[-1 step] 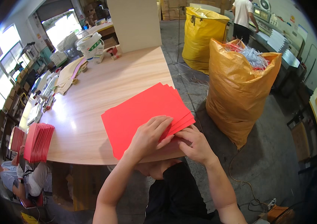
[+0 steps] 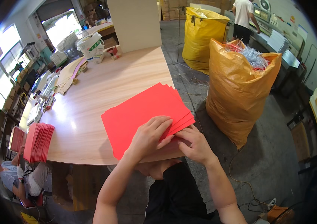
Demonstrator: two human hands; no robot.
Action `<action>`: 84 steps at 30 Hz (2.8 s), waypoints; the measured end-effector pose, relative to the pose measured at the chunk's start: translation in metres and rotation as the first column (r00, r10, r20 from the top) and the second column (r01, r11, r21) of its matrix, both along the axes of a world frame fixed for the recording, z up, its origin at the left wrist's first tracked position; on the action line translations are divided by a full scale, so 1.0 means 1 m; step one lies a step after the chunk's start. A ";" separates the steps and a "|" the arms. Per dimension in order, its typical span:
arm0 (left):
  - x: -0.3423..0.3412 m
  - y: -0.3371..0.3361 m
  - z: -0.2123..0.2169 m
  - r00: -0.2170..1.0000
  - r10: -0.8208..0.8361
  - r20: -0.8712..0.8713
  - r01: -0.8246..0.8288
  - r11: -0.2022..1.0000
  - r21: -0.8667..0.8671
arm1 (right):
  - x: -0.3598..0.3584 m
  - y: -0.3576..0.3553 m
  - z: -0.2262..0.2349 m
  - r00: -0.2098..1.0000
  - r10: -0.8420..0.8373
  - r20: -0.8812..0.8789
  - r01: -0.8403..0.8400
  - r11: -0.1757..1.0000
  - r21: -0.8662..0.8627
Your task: The person counts and sorts red paper envelopes by hand, picking them up from a pile and placing them into a new stack on a wooden table.
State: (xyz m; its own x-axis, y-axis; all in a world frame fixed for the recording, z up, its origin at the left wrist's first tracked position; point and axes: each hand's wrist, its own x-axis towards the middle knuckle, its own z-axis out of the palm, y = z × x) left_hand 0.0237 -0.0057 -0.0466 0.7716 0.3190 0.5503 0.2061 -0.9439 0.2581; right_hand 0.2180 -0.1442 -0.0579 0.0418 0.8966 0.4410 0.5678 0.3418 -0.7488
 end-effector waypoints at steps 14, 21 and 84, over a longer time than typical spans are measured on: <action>-0.003 -0.003 0.006 0.997 0.073 -0.027 -0.077 0.984 -0.161 | 0.015 -0.003 0.042 0.920 -0.369 0.132 0.380 0.923 -0.070; -0.003 0.003 0.005 0.999 -0.009 0.040 0.015 0.989 -0.149 | 0.001 0.025 0.019 0.673 -0.228 -0.704 0.141 0.974 -0.180; -0.001 -0.006 0.009 0.991 -0.031 -0.128 0.042 0.995 0.085 | -0.004 -0.002 -0.016 0.995 -0.048 0.090 0.043 0.997 0.056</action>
State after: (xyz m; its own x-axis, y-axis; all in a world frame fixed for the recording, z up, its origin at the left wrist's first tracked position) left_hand 0.0229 -0.0120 -0.0373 0.8468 0.2443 0.4725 0.1968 -0.9692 0.1483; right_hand 0.2139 -0.1459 -0.0738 0.0394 0.8694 0.4925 0.6489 0.3525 -0.6743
